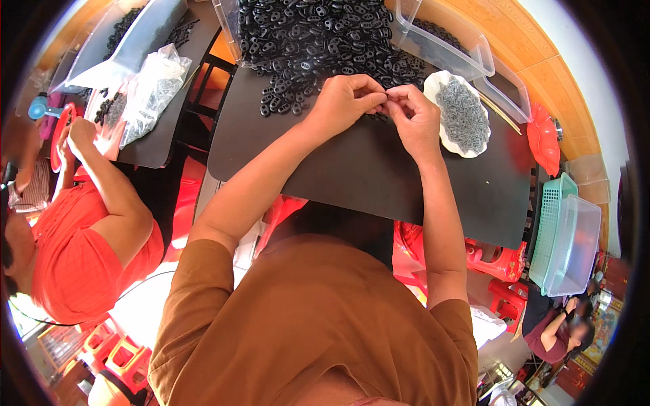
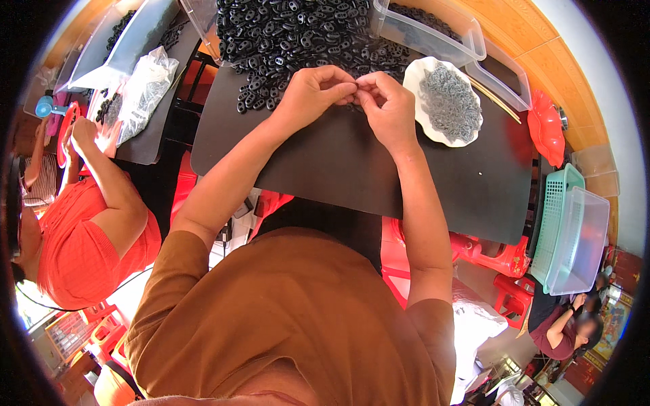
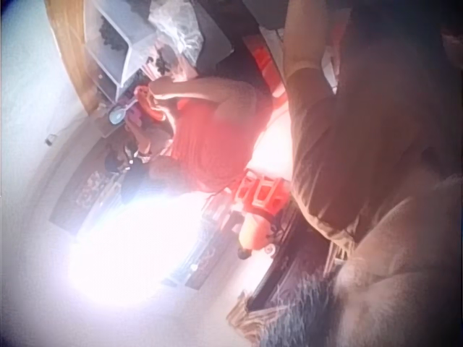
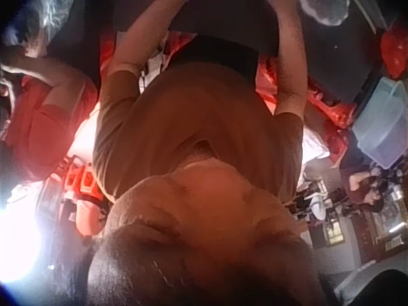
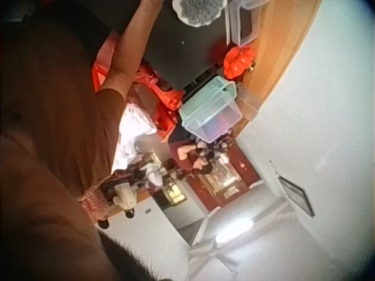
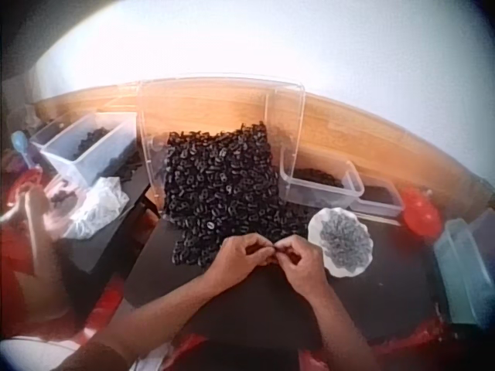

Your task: The person sits at a table and repeatedly picks up small black plastic rings and metal screws. They insert the screws into the rings by hand and place the assembled units into a white bowl. The person continues this repetitive assembly process throughout the clip.

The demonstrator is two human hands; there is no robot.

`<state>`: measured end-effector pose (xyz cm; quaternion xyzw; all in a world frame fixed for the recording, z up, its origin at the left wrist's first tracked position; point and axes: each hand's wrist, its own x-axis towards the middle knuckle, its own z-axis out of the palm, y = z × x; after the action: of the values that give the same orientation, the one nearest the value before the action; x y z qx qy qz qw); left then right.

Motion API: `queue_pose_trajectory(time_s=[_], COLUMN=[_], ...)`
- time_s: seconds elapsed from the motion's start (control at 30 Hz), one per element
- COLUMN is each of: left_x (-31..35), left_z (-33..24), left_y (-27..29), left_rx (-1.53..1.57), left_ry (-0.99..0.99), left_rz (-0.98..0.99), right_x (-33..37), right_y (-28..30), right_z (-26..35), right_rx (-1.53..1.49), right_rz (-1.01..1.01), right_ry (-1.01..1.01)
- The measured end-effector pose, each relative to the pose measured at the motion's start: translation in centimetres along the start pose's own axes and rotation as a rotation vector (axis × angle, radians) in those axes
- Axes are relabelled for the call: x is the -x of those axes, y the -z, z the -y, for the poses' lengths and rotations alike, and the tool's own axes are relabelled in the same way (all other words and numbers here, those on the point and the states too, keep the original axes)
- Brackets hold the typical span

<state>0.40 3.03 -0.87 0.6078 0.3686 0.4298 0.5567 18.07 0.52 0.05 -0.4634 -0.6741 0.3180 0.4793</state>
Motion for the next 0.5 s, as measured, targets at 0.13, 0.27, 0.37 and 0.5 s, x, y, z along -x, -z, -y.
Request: queue_pose_trajectory(time_s=[0.13,0.27,0.37,0.5], left_x=[-0.1,-0.2,0.0,0.0], left_z=[0.2,0.4,0.5,0.6], left_y=[-0.1,-0.2,-0.2,-0.2], left_rx=[0.348,0.404,0.378,0.352], left_ry=[0.103,0.133,0.115,0.111], left_rz=[0.016,0.016,0.023,0.035], right_x=[-0.4,-0.5,-0.8,-0.6], right_y=[1.1,1.8,1.8,1.5], right_z=[0.0,0.2,-0.8,-0.6], right_rx=[-0.293,-0.355,-0.355,-0.429], right_rz=[-0.076,-0.073,-0.046,-0.039], right_ry=[-0.088,-0.110,-0.037,-0.081])
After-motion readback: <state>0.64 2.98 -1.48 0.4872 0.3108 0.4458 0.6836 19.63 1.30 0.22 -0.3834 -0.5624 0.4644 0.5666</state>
